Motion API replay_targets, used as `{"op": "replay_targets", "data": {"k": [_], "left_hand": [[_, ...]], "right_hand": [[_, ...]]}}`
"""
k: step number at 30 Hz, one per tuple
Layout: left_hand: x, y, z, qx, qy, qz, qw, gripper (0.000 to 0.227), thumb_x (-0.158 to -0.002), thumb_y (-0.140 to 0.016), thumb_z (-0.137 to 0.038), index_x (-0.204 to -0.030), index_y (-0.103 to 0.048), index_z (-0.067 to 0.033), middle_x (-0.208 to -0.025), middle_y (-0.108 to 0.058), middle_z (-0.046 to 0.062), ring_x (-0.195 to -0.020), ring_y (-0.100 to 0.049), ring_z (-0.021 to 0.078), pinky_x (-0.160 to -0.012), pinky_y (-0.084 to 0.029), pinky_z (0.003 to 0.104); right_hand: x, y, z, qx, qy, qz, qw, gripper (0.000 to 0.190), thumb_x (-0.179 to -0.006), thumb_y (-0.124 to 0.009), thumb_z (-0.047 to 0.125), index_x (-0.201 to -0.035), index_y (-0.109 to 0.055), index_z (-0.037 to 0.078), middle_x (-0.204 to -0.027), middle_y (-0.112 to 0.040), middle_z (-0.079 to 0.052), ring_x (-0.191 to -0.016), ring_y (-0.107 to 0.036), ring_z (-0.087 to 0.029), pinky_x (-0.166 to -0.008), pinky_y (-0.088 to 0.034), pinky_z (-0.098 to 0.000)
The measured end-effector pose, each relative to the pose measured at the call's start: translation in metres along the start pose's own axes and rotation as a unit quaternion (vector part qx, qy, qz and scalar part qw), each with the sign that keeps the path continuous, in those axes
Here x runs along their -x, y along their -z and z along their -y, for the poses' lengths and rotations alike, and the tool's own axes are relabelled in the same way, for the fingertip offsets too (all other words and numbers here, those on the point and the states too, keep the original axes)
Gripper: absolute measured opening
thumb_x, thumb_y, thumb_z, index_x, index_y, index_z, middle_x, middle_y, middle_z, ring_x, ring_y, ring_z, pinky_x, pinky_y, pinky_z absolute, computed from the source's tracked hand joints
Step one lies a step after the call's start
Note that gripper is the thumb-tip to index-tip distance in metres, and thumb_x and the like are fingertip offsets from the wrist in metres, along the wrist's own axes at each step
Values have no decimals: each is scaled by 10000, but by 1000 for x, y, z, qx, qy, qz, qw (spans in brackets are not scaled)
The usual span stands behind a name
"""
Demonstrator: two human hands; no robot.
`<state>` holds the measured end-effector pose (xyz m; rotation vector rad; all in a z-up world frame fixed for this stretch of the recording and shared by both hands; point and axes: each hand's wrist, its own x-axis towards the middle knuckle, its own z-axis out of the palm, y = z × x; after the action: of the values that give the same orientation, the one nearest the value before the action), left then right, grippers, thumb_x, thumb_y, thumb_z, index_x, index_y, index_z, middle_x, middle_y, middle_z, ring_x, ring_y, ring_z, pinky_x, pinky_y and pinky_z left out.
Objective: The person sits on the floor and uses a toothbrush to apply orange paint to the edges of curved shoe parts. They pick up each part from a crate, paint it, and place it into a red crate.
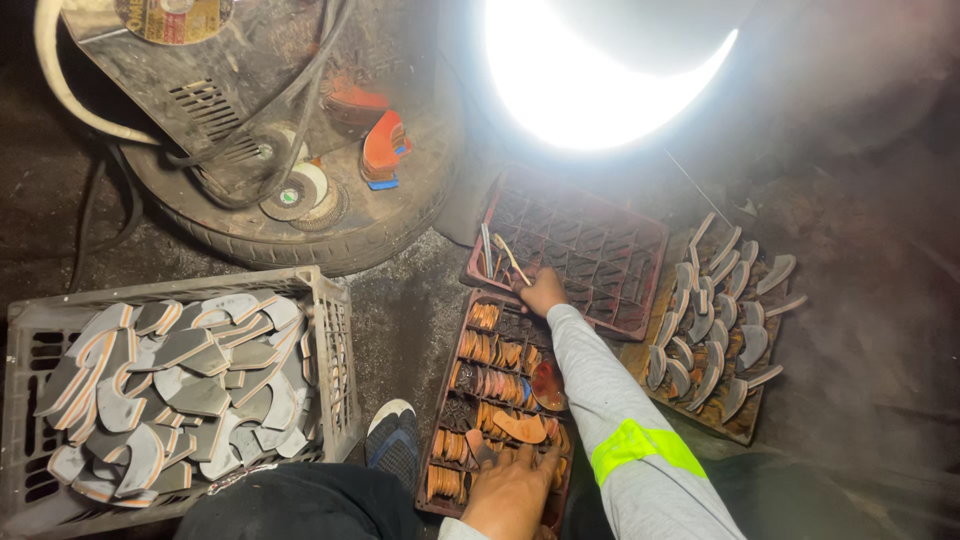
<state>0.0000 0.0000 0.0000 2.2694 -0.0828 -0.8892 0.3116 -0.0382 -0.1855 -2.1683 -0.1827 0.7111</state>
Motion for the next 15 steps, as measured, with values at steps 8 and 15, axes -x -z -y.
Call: {"op": "replay_targets", "data": {"k": [8,15], "left_hand": [[9,15,-6,23,10,-7,1000,1123,-633,-966,-237,-1567,-357,-107,-1412,-488,215,-1321,-475,441,-1072,-416,569],[26,34,-16,-9,-27,-121,992,1052,-694,-939,-318,-1535,-368,-46,-1338,-529,250,-1210,-526,469,-1005,-435,567]], "right_hand": [[-7,-7,-20,23,92,-154,984,263,-842,-773,173,-1059,-787,24,-905,-763,-133,-696,-707,-205,-662,-552,-351],[64,32,2,89,107,-134,981,305,-822,-771,254,-1084,-779,96,-846,-779,-130,-772,-756,-243,-742,-569,-369]]}}
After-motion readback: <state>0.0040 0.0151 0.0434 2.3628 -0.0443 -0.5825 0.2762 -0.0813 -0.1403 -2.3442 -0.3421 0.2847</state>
